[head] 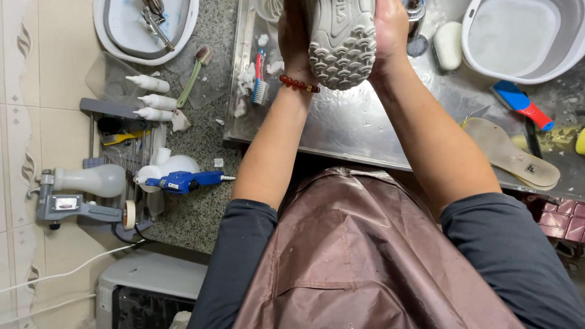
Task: Scrubbing and rinsing a shoe and its insoles in a stainless steel sink.
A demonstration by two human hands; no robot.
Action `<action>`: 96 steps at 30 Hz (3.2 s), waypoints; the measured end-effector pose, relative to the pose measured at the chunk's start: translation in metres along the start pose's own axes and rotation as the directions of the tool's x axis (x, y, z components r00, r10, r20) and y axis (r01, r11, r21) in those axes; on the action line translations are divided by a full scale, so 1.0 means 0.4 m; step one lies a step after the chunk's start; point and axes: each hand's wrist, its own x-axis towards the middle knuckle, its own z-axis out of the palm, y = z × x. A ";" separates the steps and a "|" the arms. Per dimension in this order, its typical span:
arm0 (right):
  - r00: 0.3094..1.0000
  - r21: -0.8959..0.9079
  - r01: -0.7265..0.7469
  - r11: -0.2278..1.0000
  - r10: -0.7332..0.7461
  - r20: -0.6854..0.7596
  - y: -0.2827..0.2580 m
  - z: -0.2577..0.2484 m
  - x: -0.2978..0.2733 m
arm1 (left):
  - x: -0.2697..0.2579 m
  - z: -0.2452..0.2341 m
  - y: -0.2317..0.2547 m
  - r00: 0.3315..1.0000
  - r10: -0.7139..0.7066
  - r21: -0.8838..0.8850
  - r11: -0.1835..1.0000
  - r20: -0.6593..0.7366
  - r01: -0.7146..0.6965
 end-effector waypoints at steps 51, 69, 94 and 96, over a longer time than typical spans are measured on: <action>0.974 0.185 -0.216 0.959 0.197 0.115 0.063 -0.005 -0.103 | -0.070 -0.265 -0.131 0.969 -0.244 -0.329 0.913 0.036 0.242; 0.990 -0.127 -0.078 0.989 0.062 -0.124 -0.019 0.024 -0.004 | 0.032 0.087 0.228 0.915 -0.063 0.208 0.978 0.400 -0.023; 0.975 -0.379 0.098 0.920 -0.165 -0.149 0.268 -0.160 -0.126 | -0.189 -0.026 0.157 0.997 0.058 0.834 0.546 0.056 -0.079; 0.983 -0.830 -0.081 0.551 -0.096 -0.159 0.172 -0.045 -0.190 | -0.181 -0.033 0.207 0.997 -0.041 0.748 0.658 -0.072 0.081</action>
